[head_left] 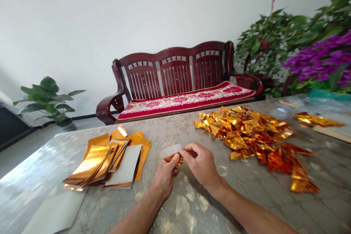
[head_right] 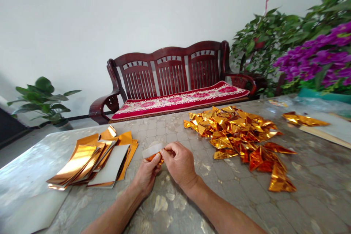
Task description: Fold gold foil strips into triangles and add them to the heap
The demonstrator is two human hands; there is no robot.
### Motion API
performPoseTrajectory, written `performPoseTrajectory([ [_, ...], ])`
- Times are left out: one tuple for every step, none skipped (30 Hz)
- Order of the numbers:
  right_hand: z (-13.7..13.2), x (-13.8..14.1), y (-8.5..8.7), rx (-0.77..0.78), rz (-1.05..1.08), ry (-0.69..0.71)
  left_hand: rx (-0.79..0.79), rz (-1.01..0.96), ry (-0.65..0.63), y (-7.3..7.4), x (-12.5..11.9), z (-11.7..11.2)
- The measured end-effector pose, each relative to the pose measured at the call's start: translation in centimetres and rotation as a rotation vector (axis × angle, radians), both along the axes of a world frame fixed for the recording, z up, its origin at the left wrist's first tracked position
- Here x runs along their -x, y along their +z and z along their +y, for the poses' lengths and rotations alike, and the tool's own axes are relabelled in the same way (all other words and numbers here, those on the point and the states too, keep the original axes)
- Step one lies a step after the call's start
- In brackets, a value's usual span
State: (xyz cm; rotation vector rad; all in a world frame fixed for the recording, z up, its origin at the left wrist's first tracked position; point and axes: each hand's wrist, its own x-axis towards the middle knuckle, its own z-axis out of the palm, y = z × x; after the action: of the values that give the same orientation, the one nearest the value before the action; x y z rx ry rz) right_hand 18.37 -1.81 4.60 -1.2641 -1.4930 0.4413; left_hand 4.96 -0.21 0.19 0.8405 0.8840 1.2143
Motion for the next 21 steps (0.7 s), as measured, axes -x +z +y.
performPoseTrajectory([
  [0.0, 0.0, 0.0, -0.007, -0.002, 0.001, -0.005, 0.006, 0.002, 0.0, 0.0, 0.0],
  [0.0, 0.0, 0.0, -0.012, -0.004, 0.004, -0.012, 0.012, 0.002, 0.0, 0.0, 0.0],
  [0.0, -0.1, 0.0, -0.016, -0.004, 0.007, -0.019, 0.018, 0.004, -0.1, 0.0, 0.0],
  [0.0, -0.1, 0.0, -0.018, -0.003, 0.011, -0.025, 0.025, 0.006, -0.1, 0.1, 0.0],
  [0.0, -0.1, 0.0, -0.018, -0.001, 0.014, -0.030, 0.032, 0.010, -0.1, 0.1, 0.0],
  [0.0, -0.2, 0.0, -0.016, 0.003, 0.019, -0.033, 0.039, 0.015, -0.1, 0.1, -0.1],
  [0.0, -0.2, -0.1, -0.014, 0.008, 0.022, -0.034, 0.047, 0.019, -0.1, 0.1, -0.1],
  [0.0, -0.3, -0.1, -0.011, 0.014, 0.023, -0.036, 0.056, 0.022, 0.0, 0.1, -0.2],
  [0.0, -0.3, -0.2, -0.007, 0.018, 0.023, -0.038, 0.064, 0.023, 0.0, 0.1, -0.2],
  [0.0, -0.4, -0.2, -0.004, 0.022, 0.023, -0.041, 0.072, 0.025, 0.2, 0.1, -0.3],
  [0.1, -0.4, -0.3, -0.001, 0.028, 0.022, -0.045, 0.079, 0.026, 0.3, 0.0, -0.4],
  [0.2, -0.5, -0.3, 0.004, 0.038, 0.021, -0.050, 0.083, 0.026, 0.4, 0.0, -0.5],
  [0.3, -0.6, -0.4, 0.014, 0.057, 0.023, -0.052, 0.083, 0.023, 0.6, -0.1, -0.5],
  [0.4, -0.7, -0.5, 0.033, 0.088, 0.031, -0.053, 0.080, 0.017, 0.7, -0.1, -0.6],
  [0.6, -0.8, -0.6, 0.066, 0.134, 0.046, -0.052, 0.076, 0.009, 0.8, -0.1, -0.6],
  [0.8, -0.8, -0.7, 0.114, 0.193, 0.069, -0.052, 0.074, 0.004, 0.9, -0.1, -0.5],
  [1.0, -0.8, -0.9, 0.171, 0.263, 0.098, -0.053, 0.078, 0.005, 1.0, -0.1, -0.5],
  [1.1, -0.8, -1.0, 0.234, 0.336, 0.132, -0.053, 0.085, 0.015, 1.1, -0.1, -0.4],
  [1.2, -0.8, -1.2, 0.297, 0.403, 0.171, -0.055, 0.096, 0.033, 1.2, 0.0, -0.2],
  [1.3, -0.8, -1.4, 0.355, 0.456, 0.213, -0.058, 0.108, 0.054, 1.2, 0.0, -0.1],
  [1.3, -0.7, -1.6, 0.403, 0.493, 0.252, -0.059, 0.118, 0.071, 1.2, 0.0, 0.1],
])
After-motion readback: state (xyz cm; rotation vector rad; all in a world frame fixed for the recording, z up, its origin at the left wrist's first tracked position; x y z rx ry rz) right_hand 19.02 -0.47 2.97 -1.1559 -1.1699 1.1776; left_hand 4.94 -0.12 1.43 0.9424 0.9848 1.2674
